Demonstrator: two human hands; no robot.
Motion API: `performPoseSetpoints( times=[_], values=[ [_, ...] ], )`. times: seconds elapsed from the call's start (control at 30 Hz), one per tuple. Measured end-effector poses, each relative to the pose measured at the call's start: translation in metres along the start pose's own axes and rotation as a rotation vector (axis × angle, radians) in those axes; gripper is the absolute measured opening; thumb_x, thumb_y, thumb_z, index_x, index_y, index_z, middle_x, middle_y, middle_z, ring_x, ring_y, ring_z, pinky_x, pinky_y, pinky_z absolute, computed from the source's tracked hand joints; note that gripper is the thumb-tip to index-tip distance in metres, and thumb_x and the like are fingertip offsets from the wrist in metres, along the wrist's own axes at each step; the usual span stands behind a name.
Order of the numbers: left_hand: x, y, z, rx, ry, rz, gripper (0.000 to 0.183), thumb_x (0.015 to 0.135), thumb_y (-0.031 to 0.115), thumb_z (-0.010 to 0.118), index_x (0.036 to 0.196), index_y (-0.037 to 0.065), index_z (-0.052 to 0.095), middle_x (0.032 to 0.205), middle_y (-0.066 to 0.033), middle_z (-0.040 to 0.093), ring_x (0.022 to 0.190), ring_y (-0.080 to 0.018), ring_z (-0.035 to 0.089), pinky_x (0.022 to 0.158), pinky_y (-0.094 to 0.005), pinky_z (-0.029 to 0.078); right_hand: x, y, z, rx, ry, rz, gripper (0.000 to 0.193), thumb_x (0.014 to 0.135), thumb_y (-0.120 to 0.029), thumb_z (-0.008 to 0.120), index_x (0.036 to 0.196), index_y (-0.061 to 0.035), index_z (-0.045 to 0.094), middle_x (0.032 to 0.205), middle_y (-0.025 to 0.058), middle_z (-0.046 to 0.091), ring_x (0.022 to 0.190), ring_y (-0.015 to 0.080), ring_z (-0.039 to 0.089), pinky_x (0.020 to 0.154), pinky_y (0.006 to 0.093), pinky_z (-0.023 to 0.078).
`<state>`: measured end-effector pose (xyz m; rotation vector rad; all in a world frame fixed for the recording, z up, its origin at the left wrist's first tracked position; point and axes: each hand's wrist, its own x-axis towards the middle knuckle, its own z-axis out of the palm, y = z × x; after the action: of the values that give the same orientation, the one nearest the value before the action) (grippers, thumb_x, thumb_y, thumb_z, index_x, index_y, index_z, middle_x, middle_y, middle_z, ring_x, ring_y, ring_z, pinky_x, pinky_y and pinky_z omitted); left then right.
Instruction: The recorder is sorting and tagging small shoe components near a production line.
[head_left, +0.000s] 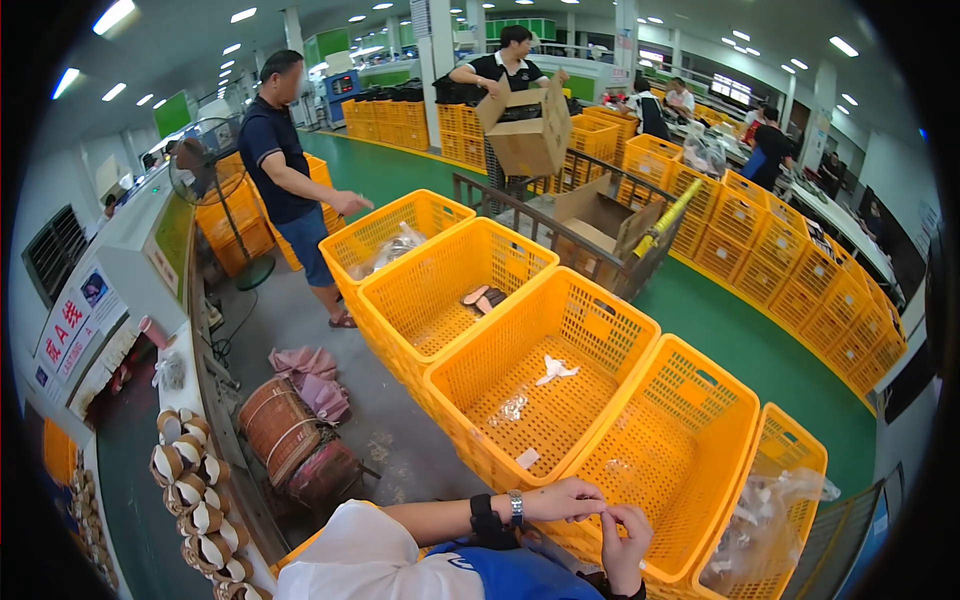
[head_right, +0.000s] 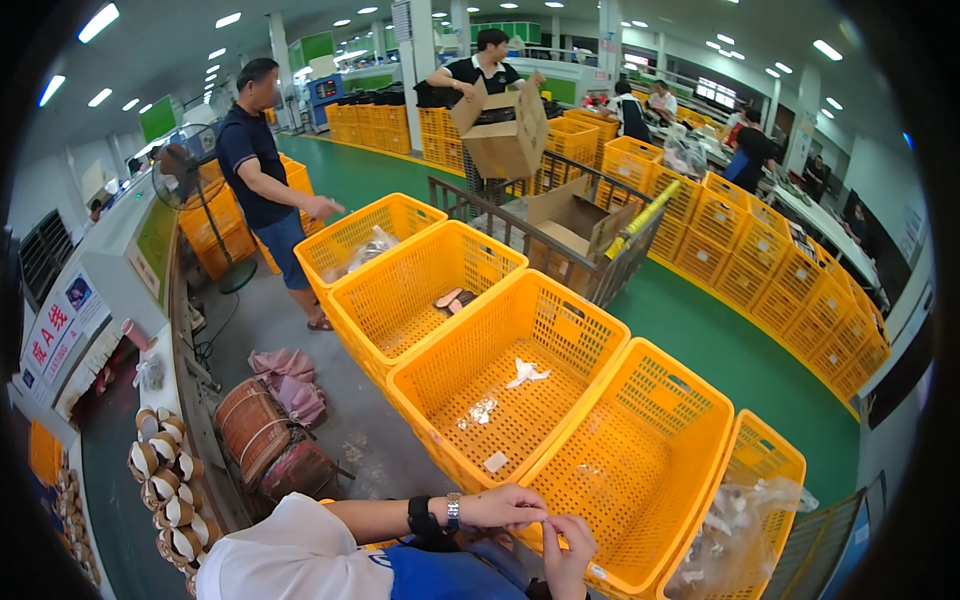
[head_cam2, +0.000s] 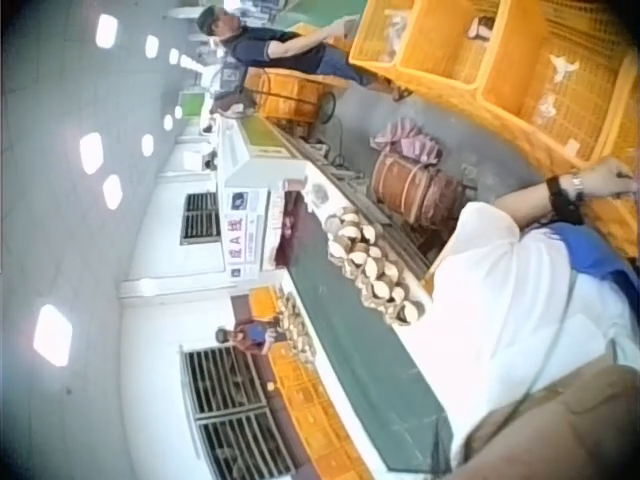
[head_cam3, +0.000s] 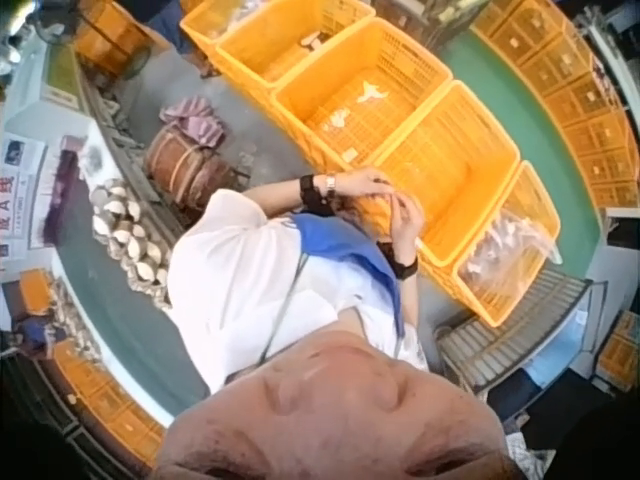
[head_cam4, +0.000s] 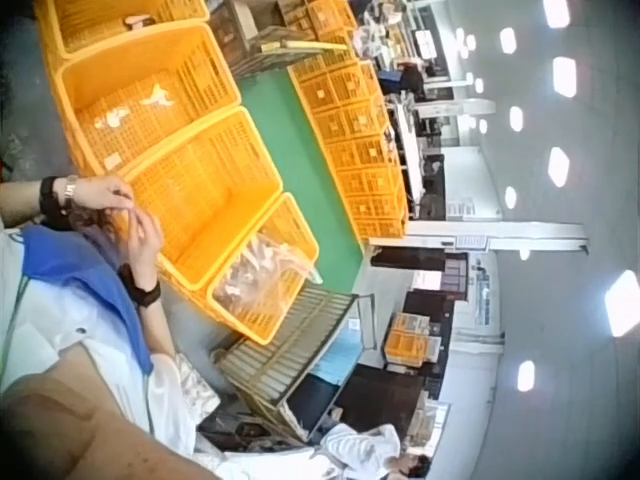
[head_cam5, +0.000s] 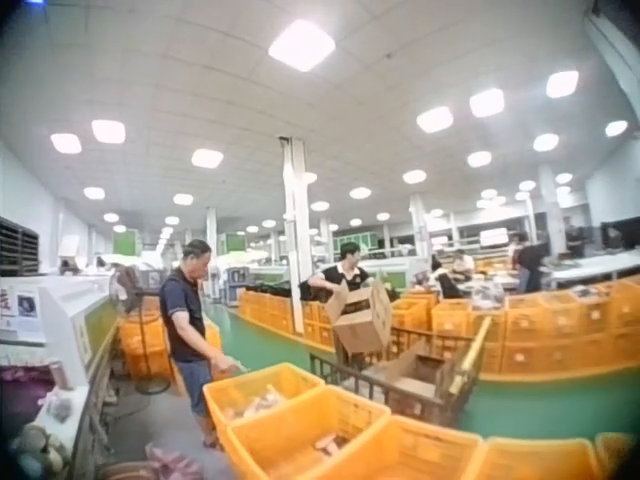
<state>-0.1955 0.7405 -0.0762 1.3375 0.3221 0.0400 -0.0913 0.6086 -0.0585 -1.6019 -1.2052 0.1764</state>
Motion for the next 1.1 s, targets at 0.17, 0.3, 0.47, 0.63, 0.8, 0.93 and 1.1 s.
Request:
performPoseSetpoints(
  times=[0.17,0.3,0.47,0.63,0.8,0.93,1.1],
  values=[
    [-0.017,-0.001,0.01,-0.014,-0.004,-0.032,0.022,0.088,0.026,0.053,0.087,0.004,0.057,0.062,0.0024,0.048,0.054,-0.0049,0.044,0.05,-0.0193,0.038,-0.023,0.01,-0.004,0.131,-0.067,0.147,0.01,0.073,0.005,0.061,0.082,0.0033,0.062,0.073,0.0094,0.059,0.063,0.0136,0.056,0.057,0.0226,0.044],
    [-0.032,-0.002,0.018,-0.002,0.001,-0.018,0.021,0.087,0.026,0.055,0.086,0.004,0.055,0.063,0.0033,0.048,0.054,-0.0033,0.043,0.048,-0.0186,0.036,-0.04,0.013,-0.004,0.247,-0.078,0.259,0.007,0.074,0.005,0.061,0.081,0.0038,0.061,0.072,0.0079,0.059,0.063,0.0125,0.057,0.058,0.0217,0.044],
    [-0.042,-0.015,0.025,0.048,0.045,0.039,0.021,0.088,0.026,0.054,0.09,0.005,0.055,0.063,0.004,0.046,0.052,-0.0025,0.04,0.046,-0.0181,0.036,-0.047,0.006,-0.007,0.401,-0.11,0.449,0.001,0.078,0.002,0.059,0.079,0.0027,0.06,0.069,0.0029,0.058,0.064,0.0089,0.056,0.058,0.0198,0.044],
    [-0.058,-0.011,0.03,0.032,0.046,0.085,0.023,0.088,0.026,0.053,0.097,0.005,0.056,0.065,0.0027,0.048,0.052,-0.0032,0.042,0.048,-0.0184,0.038,-0.048,0.001,-0.003,0.359,-0.176,0.348,0.002,0.077,0.002,0.06,0.079,0.0034,0.059,0.07,0.0041,0.057,0.063,0.0089,0.056,0.058,0.0199,0.044],
    [-0.057,-0.024,0.024,0.201,0.17,0.204,0.023,0.088,0.024,0.053,0.093,0.002,0.057,0.067,0.0009,0.051,0.059,-0.0064,0.043,0.052,-0.0222,0.038,-0.043,-0.012,0.0,0.205,-0.243,0.193,0.001,0.077,0.002,0.059,0.077,0.0037,0.059,0.07,0.005,0.056,0.063,0.0091,0.056,0.058,0.0203,0.044],
    [-0.053,-0.032,0.022,0.362,0.212,0.242,0.024,0.086,0.025,0.055,0.089,0.001,0.057,0.066,0.0,0.05,0.061,-0.0088,0.042,0.055,-0.0252,0.037,-0.045,0.003,0.002,0.25,-0.22,0.254,0.002,0.079,0.001,0.057,0.078,0.0037,0.058,0.069,0.0049,0.057,0.062,0.0103,0.056,0.058,0.0209,0.045],
    [-0.052,-0.034,0.022,0.348,0.19,0.237,0.026,0.084,0.028,0.058,0.089,0.003,0.056,0.066,-0.0001,0.048,0.06,-0.0083,0.041,0.054,-0.0252,0.035,-0.038,-0.006,-0.004,0.222,-0.299,0.287,0.01,0.084,-0.005,0.057,0.089,0.0024,0.061,0.077,0.0059,0.061,0.073,0.0112,0.056,0.066,0.023,0.045]
  ],
)
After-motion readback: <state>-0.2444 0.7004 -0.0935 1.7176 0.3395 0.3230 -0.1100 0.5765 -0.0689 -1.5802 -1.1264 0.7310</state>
